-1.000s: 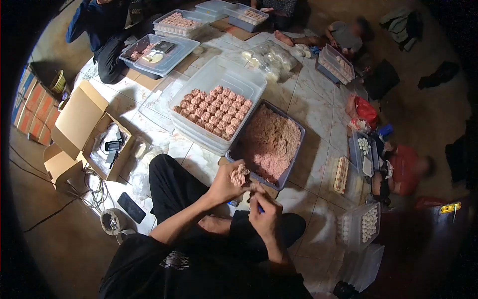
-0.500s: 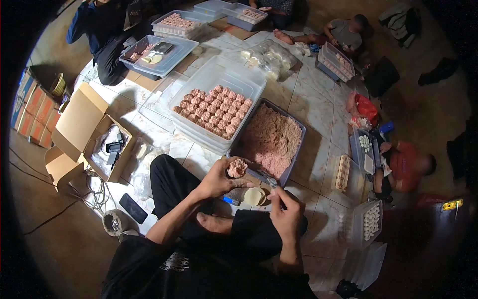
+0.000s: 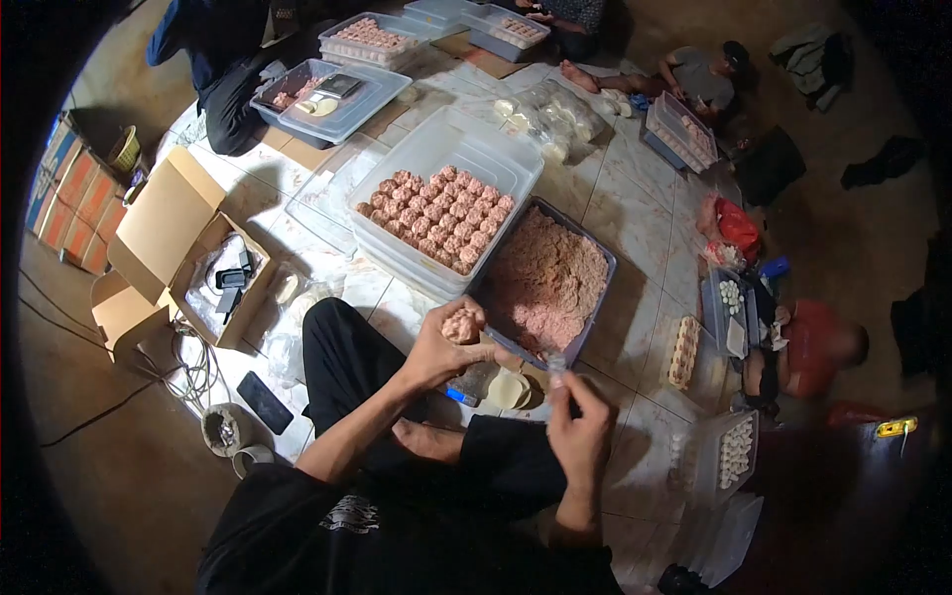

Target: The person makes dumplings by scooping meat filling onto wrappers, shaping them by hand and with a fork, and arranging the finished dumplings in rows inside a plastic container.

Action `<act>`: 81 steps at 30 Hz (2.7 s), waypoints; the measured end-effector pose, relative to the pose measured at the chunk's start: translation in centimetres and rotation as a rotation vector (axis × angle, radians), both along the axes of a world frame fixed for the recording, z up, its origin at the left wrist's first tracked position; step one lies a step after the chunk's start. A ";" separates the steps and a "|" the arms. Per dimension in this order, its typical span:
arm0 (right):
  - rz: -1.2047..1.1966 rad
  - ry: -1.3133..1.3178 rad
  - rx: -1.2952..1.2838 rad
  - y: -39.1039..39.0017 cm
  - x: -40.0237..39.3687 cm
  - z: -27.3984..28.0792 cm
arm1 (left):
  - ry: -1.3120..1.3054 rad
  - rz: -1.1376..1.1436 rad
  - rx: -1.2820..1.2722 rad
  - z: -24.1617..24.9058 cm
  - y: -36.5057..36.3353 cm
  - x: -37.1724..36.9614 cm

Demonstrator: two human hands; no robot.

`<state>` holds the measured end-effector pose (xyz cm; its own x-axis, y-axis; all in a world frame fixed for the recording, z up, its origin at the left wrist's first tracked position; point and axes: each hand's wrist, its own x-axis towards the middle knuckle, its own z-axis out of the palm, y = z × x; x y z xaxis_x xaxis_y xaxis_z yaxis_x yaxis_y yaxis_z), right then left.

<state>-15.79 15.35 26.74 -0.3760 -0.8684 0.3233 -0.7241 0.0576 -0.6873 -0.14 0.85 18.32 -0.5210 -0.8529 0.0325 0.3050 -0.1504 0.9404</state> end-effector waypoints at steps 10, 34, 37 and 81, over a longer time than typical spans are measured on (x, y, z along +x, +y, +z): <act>0.073 0.285 0.113 -0.4 -1.0 4.8 | 0.007 -0.017 -0.023 -3.1 0.0 -1.0; 0.203 0.388 0.455 -2.5 1.9 2.0 | -0.648 0.052 -0.701 -3.9 -0.9 -1.2; 0.053 0.333 0.316 -2.3 -1.4 3.9 | -0.408 -0.024 -0.404 -1.1 -1.0 -0.5; -0.128 0.143 0.578 1.5 -6.9 -25.5 | -0.250 0.256 -0.142 -5.8 0.2 2.0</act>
<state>-22.74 16.83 1.24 -0.4763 -0.8693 -0.1325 -0.7697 0.4850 -0.4151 1.85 1.07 12.50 -0.2989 -0.9525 0.0585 0.0744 0.0378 0.9965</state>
